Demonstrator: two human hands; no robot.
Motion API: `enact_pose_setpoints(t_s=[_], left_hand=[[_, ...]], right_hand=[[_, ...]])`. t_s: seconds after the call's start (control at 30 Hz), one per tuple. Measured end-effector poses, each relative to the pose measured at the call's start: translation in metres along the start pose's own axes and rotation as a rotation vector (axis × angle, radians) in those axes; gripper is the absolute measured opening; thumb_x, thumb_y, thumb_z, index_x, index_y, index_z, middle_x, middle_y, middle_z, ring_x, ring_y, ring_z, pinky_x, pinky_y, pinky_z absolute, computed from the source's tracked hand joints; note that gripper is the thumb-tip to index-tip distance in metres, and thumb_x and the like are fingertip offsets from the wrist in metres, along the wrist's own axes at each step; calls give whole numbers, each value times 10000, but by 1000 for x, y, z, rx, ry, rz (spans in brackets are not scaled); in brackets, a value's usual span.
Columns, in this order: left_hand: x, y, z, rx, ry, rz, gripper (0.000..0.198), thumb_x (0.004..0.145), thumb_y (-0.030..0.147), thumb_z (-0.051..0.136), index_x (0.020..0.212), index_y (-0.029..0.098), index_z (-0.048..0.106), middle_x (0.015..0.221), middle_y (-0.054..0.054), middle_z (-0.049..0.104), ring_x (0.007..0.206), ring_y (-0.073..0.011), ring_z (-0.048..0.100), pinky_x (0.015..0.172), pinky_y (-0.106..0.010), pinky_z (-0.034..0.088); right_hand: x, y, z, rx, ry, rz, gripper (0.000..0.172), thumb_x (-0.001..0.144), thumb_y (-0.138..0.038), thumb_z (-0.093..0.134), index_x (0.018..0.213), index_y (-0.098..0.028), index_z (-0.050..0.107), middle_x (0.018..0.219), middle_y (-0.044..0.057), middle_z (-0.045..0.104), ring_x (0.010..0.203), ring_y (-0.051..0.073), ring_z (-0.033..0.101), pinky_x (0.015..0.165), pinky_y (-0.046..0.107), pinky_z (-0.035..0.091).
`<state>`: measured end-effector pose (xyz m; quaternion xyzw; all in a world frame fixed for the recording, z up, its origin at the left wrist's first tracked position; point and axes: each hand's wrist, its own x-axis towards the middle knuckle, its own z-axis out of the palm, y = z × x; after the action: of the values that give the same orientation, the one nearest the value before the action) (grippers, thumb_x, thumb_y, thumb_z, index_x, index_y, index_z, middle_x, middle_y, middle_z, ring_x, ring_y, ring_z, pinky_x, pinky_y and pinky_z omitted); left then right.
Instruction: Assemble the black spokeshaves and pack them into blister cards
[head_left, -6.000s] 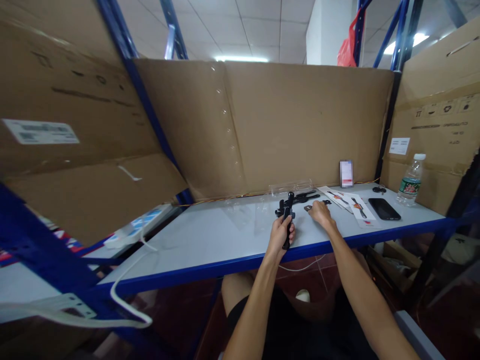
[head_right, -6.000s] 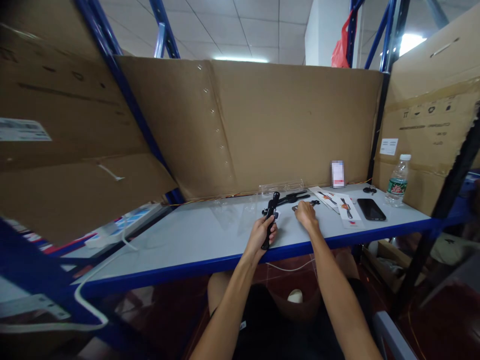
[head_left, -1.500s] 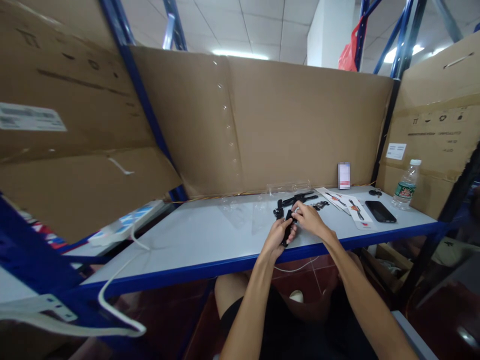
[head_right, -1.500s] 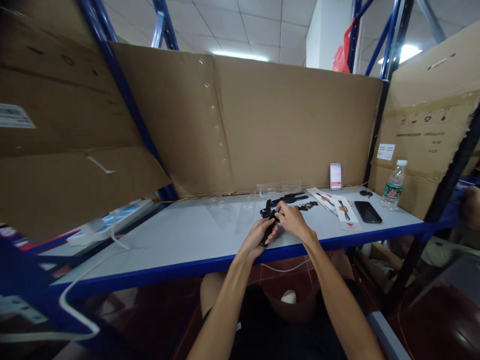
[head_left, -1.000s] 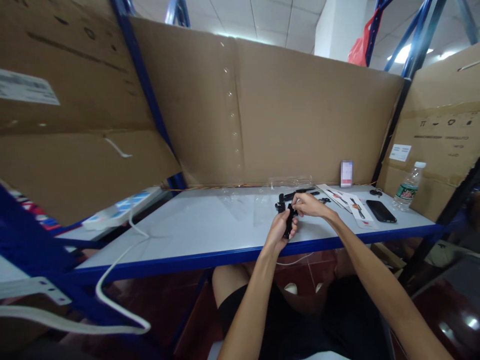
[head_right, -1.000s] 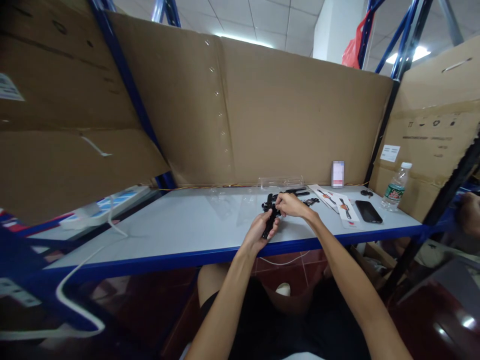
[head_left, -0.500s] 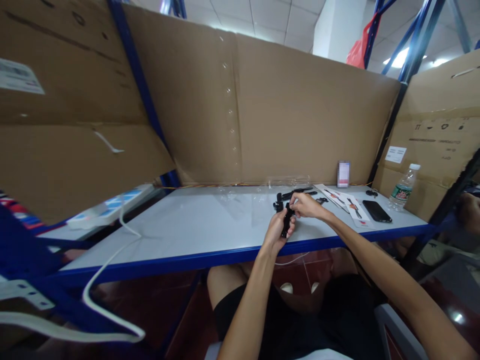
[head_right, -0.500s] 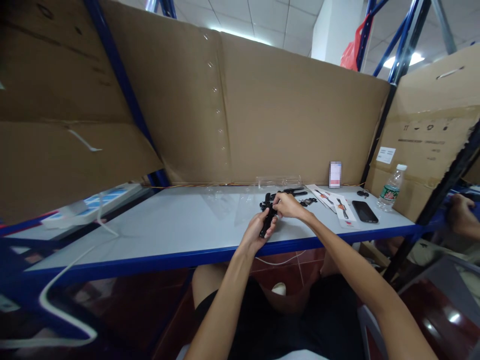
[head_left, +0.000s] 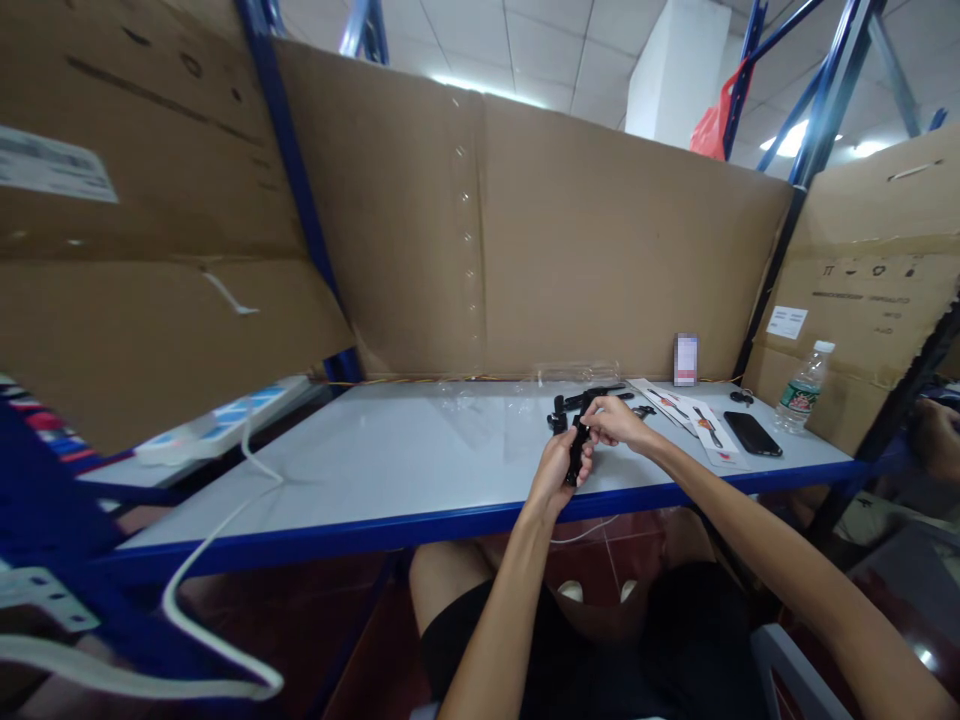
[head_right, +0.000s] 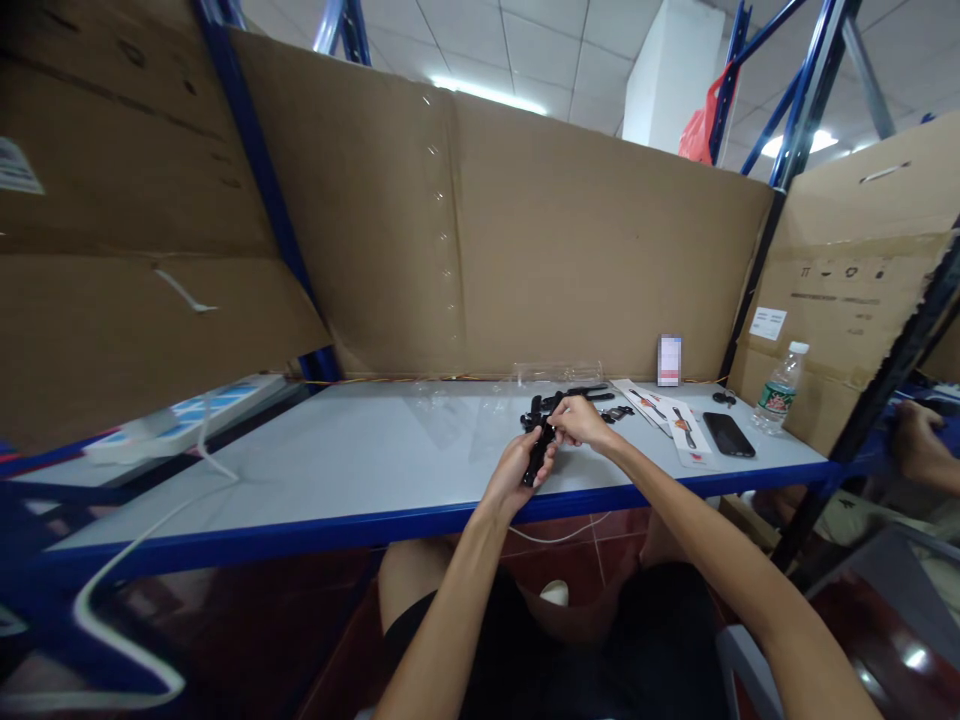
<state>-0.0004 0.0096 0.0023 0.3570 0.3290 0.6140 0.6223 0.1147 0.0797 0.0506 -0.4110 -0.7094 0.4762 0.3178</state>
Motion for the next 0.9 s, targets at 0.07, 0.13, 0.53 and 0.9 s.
enact_pose_setpoints(t_s=[0.07, 0.13, 0.53, 0.9], left_hand=[[0, 1, 0, -14, 12, -12, 316, 902, 441, 605, 800, 146, 558, 582, 21, 542, 329, -61, 423, 306, -184, 237], [0, 1, 0, -31, 38, -22, 303, 906, 439, 602, 828, 151, 549, 575, 25, 541, 335, -71, 439, 309, -187, 253], [-1, 1, 1, -55, 50, -9, 320, 904, 472, 603, 829, 179, 497, 550, 47, 523, 303, -69, 389, 298, -196, 233], [-2, 1, 2, -10, 59, -20, 351, 913, 487, 571, 763, 178, 496, 530, 43, 508, 296, -68, 376, 293, -205, 233]], right_hand=[[2, -2, -2, -124, 16, -58, 169, 842, -220, 625, 689, -200, 556, 416, -44, 563, 291, 82, 387, 322, 184, 233], [3, -7, -5, -295, 63, -140, 192, 877, -221, 594, 687, -191, 596, 418, -46, 549, 333, 93, 428, 369, 193, 272], [-7, -33, -12, -940, 10, -488, 155, 783, -107, 684, 834, -207, 791, 863, 40, 773, 775, 189, 671, 664, 243, 401], [-16, -37, -6, -1057, 179, -228, 238, 902, -306, 620, 816, -181, 803, 811, 83, 774, 804, 196, 688, 635, 243, 366]])
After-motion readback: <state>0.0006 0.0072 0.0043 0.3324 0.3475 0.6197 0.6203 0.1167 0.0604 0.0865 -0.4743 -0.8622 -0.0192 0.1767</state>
